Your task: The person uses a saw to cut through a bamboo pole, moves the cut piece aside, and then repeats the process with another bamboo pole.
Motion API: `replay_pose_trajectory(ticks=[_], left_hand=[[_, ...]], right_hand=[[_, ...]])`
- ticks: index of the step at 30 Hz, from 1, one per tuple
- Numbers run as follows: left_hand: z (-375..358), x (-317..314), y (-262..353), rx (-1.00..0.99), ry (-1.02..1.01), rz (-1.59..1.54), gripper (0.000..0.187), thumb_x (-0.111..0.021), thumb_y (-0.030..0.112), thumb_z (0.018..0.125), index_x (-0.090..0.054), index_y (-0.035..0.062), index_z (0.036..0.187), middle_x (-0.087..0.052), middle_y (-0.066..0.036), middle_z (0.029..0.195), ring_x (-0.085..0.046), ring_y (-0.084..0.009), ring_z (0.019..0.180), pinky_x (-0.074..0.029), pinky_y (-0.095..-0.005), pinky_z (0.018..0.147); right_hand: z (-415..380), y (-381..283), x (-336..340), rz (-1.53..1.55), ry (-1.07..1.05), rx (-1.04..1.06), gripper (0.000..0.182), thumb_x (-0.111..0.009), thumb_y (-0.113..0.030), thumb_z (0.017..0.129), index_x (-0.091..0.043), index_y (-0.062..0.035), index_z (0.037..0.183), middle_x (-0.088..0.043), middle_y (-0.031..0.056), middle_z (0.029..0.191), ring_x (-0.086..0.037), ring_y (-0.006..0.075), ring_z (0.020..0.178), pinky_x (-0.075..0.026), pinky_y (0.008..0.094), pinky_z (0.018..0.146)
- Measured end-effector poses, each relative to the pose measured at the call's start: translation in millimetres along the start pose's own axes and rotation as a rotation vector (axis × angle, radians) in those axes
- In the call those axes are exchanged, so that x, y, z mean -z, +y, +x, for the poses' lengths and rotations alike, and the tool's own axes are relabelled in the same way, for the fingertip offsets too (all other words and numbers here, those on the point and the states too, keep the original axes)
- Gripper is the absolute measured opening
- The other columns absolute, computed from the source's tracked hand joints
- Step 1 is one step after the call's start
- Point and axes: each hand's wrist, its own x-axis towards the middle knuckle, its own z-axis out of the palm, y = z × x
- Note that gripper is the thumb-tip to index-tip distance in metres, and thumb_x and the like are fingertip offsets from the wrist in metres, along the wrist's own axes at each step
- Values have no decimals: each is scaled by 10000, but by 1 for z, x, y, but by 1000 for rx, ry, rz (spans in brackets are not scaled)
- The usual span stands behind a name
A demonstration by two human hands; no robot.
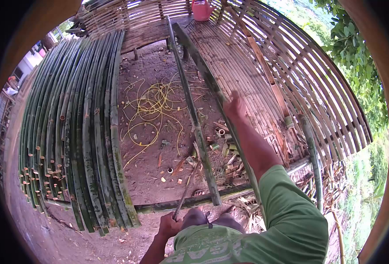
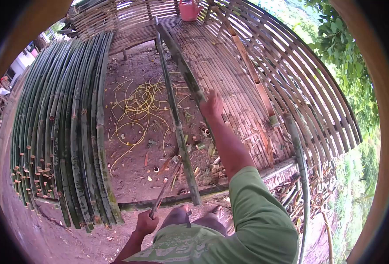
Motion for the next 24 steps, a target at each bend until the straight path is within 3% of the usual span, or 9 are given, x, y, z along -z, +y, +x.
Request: replay_pose_trajectory(ticks=[1,6,8,10,13,15,17,21,24], left_hand=[[0,4,0,4,-11,-3,222,-618,202,718,-522,6,679,-542,-190,576,-547,-328,527,-433,-413,523],[3,16,-7,21,-97,-55,221,-610,203,722,-516,10,670,-539,-184,579,-540,-318,531,-429,-411,530],[7,18,-12,34,-127,-62,240,-610,218,713,-521,2,659,-531,-181,571,-525,-308,523,-426,-415,534],[12,17,-21,14,-133,-21,250,-610,230,706,-525,-1,659,-533,-184,574,-522,-306,524,-424,-413,535],[11,19,-19,12,-132,15,256,-609,239,688,-543,-8,676,-542,-195,587,-519,-305,528,-425,-411,540],[7,16,-16,7,-118,34,251,-609,235,685,-556,-10,690,-547,-200,595,-526,-301,533,-428,-410,542],[1,7,-17,43,-76,22,252,-614,235,687,-585,-12,727,-575,-194,623,-554,-270,558,-452,-389,565],[-8,-4,-11,149,-66,4,165,-643,160,706,-559,20,682,-526,-76,589,-480,-122,534,-418,-326,513],[-27,-10,-12,62,-4,-177,224,-653,130,745,-470,48,646,-466,-2,561,-433,-100,488,-368,-306,447]], right_hand=[[26,-29,6,196,195,150,488,-712,-251,752,-521,-61,1159,-647,141,1036,-642,318,870,-501,428,750],[15,-86,103,289,20,234,508,-738,-271,728,-524,-106,1158,-642,156,1054,-644,323,890,-510,421,754],[-30,-26,122,146,-39,234,572,-753,-310,701,-519,-89,1174,-591,149,1149,-649,309,853,-523,411,742],[-105,54,141,-120,-162,105,699,-772,-356,670,-481,-74,1239,-532,189,1208,-576,328,1045,-479,430,874],[-266,201,177,-277,-518,-192,1073,-845,-490,547,-324,-51,1376,-419,207,1318,-416,341,1224,-356,441,1045],[-371,242,214,-371,-850,-739,1334,-860,-562,473,-136,-43,1466,-257,220,1472,-260,370,1364,-258,449,1118],[-492,327,220,-405,-1062,-757,1438,-891,-525,428,-27,-69,1482,-213,271,1477,-208,405,1382,-192,479,1138],[-540,265,226,-588,-474,-627,985,-818,-365,616,-294,-55,1390,-443,204,1271,-387,374,1232,-311,457,1039],[-486,183,202,74,-599,-478,694,-788,-295,649,-473,-59,1221,-606,176,1037,-584,333,1005,-478,423,867]])
